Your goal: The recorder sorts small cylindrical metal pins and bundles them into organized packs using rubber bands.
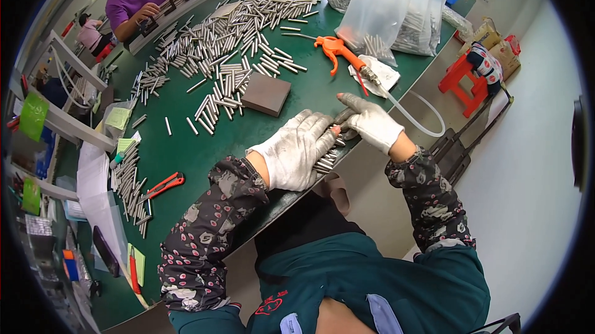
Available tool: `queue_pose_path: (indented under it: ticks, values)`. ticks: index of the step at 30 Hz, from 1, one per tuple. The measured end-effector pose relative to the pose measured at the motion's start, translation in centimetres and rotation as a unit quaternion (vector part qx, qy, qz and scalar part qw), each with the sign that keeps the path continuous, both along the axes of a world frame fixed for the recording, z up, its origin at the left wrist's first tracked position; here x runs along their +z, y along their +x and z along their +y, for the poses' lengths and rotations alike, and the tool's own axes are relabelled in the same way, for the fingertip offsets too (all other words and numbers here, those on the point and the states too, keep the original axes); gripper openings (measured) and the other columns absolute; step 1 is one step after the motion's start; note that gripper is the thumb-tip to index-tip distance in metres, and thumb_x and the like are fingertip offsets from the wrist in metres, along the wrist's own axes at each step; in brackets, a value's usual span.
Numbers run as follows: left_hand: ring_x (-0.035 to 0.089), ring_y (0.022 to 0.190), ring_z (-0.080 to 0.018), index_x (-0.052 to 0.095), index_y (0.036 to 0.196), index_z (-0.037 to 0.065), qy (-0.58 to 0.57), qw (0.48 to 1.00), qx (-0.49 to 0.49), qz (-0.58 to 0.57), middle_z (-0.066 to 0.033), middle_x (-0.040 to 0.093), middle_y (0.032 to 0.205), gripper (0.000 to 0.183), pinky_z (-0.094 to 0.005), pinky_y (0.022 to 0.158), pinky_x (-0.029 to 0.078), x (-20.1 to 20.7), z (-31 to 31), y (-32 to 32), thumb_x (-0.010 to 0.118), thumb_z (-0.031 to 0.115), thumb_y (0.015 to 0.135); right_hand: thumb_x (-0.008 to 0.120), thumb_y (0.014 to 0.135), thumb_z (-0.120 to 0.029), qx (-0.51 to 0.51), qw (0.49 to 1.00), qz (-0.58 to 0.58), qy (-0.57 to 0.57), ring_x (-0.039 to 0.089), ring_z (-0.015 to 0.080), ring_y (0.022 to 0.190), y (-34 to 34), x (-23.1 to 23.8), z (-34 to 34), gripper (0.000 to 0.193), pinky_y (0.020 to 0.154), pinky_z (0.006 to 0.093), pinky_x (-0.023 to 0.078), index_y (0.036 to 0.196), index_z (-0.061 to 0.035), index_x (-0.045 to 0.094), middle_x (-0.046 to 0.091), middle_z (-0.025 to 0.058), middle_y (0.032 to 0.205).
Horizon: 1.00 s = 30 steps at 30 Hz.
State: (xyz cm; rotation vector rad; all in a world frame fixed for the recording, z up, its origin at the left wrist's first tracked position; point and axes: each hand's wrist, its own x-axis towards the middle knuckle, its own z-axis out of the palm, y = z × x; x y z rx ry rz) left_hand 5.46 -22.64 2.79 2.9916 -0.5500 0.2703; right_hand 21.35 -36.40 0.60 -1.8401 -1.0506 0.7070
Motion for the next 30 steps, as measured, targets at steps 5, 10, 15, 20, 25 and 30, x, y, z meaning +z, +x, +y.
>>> queue_pose_path:
  ticks: [5,10,15,20,25,30]
  values:
    - [0.050,0.110,-0.0383,0.045,0.124,-0.010,0.017,1.000,0.013,0.018,-0.0282,0.049,0.117,0.070,-0.0427,0.098,0.037,0.5,-0.6,0.6,0.060,0.022,0.063,0.052,0.080,-0.014,-0.002,0.999,0.033,-0.023,0.064,0.0279,0.090,-0.2,0.4,-0.1,0.052,0.080,0.0308,0.049,0.129,0.0029,0.046,0.065,0.0207,0.100]
    - [0.055,0.092,-0.0335,0.050,0.118,-0.006,0.028,0.996,0.044,0.067,-0.0188,0.056,0.097,0.060,-0.0419,0.081,0.043,0.9,-1.0,1.0,0.062,0.022,0.066,0.050,0.081,-0.013,0.022,0.999,-0.020,-0.030,0.064,0.0252,0.087,-1.6,0.5,-0.2,0.049,0.076,0.0301,0.050,0.127,0.0026,0.048,0.066,0.0184,0.098]
    - [0.056,0.088,-0.0313,0.048,0.119,-0.003,0.011,0.996,0.065,0.064,-0.0153,0.057,0.091,0.054,-0.0418,0.075,0.044,0.9,-1.1,0.6,0.059,0.016,0.070,0.047,0.082,-0.010,0.037,0.997,0.063,-0.024,0.063,0.0223,0.091,-2.5,1.0,-0.4,0.047,0.079,0.0285,0.051,0.127,0.0041,0.048,0.062,0.0187,0.109]
    - [0.060,0.080,-0.0318,0.046,0.119,0.000,-0.018,0.994,0.092,0.064,-0.0160,0.060,0.082,0.047,-0.0404,0.070,0.048,1.1,-2.0,0.4,0.058,0.015,0.076,0.047,0.082,-0.006,0.053,0.991,0.120,-0.008,0.062,0.0201,0.088,-2.0,0.3,-1.0,0.048,0.077,0.0287,0.051,0.128,0.0053,0.047,0.061,0.0144,0.111]
    - [0.061,0.072,-0.0351,0.047,0.113,0.005,-0.086,0.980,0.165,0.068,-0.0178,0.061,0.073,0.041,-0.0432,0.061,0.048,0.3,-2.1,-1.0,0.061,0.019,0.078,0.049,0.081,-0.003,0.018,0.944,0.329,-0.004,0.060,0.0166,0.083,-3.3,0.5,-0.8,0.049,0.072,0.0282,0.052,0.130,0.0017,0.044,0.061,0.0088,0.103]
    - [0.063,0.078,-0.0332,0.047,0.123,0.005,-0.160,0.961,0.226,-0.002,-0.0129,0.064,0.089,0.060,-0.0394,0.068,0.052,-0.2,-1.6,-3.4,0.067,0.009,0.067,0.050,0.084,-0.006,0.059,0.920,0.385,0.038,0.061,0.0173,0.087,-4.7,1.1,0.0,0.047,0.073,0.0293,0.052,0.129,0.0033,0.043,0.060,0.0117,0.105]
